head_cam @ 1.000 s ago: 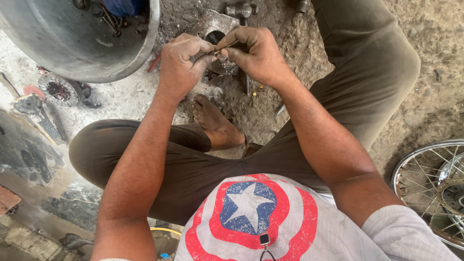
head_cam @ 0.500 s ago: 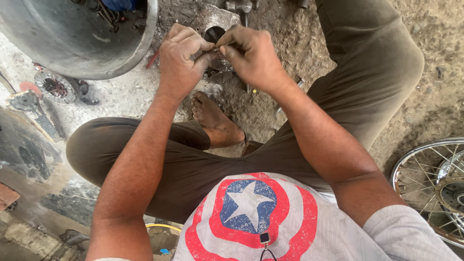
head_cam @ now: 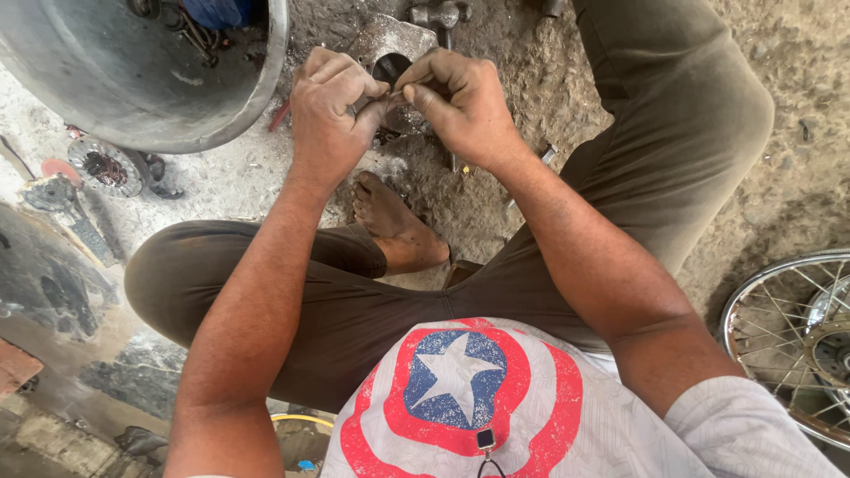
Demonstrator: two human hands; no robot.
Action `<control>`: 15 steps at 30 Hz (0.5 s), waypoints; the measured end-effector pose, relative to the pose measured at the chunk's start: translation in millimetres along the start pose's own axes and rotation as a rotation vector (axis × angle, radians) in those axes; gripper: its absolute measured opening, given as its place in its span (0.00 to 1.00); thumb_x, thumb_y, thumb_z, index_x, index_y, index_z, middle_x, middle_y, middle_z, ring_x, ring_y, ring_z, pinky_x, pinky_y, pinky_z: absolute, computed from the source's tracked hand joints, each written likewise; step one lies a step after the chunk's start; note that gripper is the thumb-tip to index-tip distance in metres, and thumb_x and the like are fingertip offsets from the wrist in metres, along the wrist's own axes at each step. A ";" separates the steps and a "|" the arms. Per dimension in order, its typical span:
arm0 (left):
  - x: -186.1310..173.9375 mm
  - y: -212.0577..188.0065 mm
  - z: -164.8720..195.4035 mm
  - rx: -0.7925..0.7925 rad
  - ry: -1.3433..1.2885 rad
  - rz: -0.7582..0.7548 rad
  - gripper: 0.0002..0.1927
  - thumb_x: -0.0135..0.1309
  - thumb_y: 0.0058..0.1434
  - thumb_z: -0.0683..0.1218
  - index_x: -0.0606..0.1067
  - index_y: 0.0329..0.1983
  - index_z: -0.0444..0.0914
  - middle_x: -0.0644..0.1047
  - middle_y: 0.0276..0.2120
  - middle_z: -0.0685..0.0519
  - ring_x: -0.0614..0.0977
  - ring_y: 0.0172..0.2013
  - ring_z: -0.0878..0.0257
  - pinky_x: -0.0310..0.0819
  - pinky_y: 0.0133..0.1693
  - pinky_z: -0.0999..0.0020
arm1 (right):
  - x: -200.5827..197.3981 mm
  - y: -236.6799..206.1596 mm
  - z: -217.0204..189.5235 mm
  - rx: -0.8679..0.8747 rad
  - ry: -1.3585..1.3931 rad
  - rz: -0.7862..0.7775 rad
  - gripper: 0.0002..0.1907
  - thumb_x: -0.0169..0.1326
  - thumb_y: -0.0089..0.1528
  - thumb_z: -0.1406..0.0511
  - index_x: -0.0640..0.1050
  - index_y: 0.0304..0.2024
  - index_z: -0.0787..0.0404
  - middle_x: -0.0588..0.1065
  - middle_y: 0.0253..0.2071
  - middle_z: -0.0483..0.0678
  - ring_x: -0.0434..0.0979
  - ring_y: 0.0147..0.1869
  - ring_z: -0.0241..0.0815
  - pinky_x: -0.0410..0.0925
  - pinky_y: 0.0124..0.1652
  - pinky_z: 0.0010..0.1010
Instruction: The person sits on the floor and uses a hammer and pliers to repeatedly strike and adjust a cylindrical metal part. They occasionally pick up small metal pieces from the floor and place them into a nearby bucket.
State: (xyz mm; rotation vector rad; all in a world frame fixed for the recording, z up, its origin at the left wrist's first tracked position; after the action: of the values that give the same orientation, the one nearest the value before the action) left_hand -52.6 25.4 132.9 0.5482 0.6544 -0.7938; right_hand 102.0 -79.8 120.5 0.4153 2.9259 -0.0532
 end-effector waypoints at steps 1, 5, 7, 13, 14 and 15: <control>-1.8 0.2 0.3 -0.010 -0.012 0.002 0.10 0.73 0.57 0.41 0.80 0.33 0.42 0.79 0.33 0.60 0.76 0.45 0.62 0.68 0.51 0.59 | -0.6 0.1 0.7 0.006 0.004 0.006 0.01 0.57 0.69 0.73 0.80 0.41 0.66 0.79 0.30 0.46 0.76 0.30 0.29 0.70 0.29 0.24; -4.0 0.8 0.5 -0.043 -0.058 -0.018 0.10 0.73 0.58 0.41 0.80 0.33 0.42 0.78 0.34 0.59 0.76 0.45 0.62 0.69 0.51 0.61 | -0.5 0.2 1.2 -0.001 -0.030 0.014 0.01 0.57 0.70 0.72 0.80 0.42 0.66 0.76 0.27 0.45 0.72 0.28 0.28 0.66 0.27 0.23; -4.0 1.3 2.7 -0.003 -0.016 -0.007 0.10 0.73 0.57 0.41 0.80 0.33 0.41 0.78 0.32 0.59 0.76 0.44 0.62 0.69 0.51 0.60 | 0.2 0.2 -1.2 -0.047 -0.021 0.013 0.01 0.58 0.70 0.72 0.80 0.43 0.65 0.77 0.30 0.45 0.74 0.31 0.26 0.68 0.29 0.22; -3.6 -3.0 3.8 0.032 0.011 -0.003 0.09 0.71 0.57 0.40 0.80 0.34 0.41 0.79 0.34 0.57 0.78 0.45 0.61 0.71 0.50 0.60 | 5.3 -1.6 6.0 0.042 -0.067 0.012 0.02 0.58 0.69 0.72 0.80 0.40 0.66 0.77 0.26 0.44 0.72 0.28 0.28 0.66 0.26 0.24; -3.4 -4.2 3.9 0.031 0.013 -0.013 0.09 0.70 0.57 0.38 0.80 0.34 0.40 0.79 0.34 0.57 0.78 0.45 0.61 0.72 0.50 0.60 | 6.3 -1.9 7.7 0.046 -0.069 0.011 0.02 0.58 0.69 0.71 0.80 0.40 0.65 0.77 0.27 0.45 0.73 0.28 0.29 0.67 0.27 0.24; -3.4 -4.9 3.6 0.024 0.006 -0.019 0.09 0.71 0.57 0.39 0.80 0.34 0.40 0.79 0.34 0.57 0.78 0.44 0.61 0.71 0.49 0.60 | 7.8 -1.4 9.2 0.034 -0.038 -0.020 0.03 0.58 0.69 0.71 0.80 0.40 0.65 0.78 0.28 0.45 0.74 0.29 0.29 0.68 0.27 0.23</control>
State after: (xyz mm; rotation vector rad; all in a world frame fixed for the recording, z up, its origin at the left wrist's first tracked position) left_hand -57.0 21.7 136.7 0.5669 0.6568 -0.8187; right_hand 96.0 -79.6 110.0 0.3866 2.8955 -0.1125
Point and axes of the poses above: each hand's wrist, its own y-axis towards the middle knuckle, its own x-axis out of the palm, z = x × y, the point moved 5 cm from there along y, towards the middle knuckle
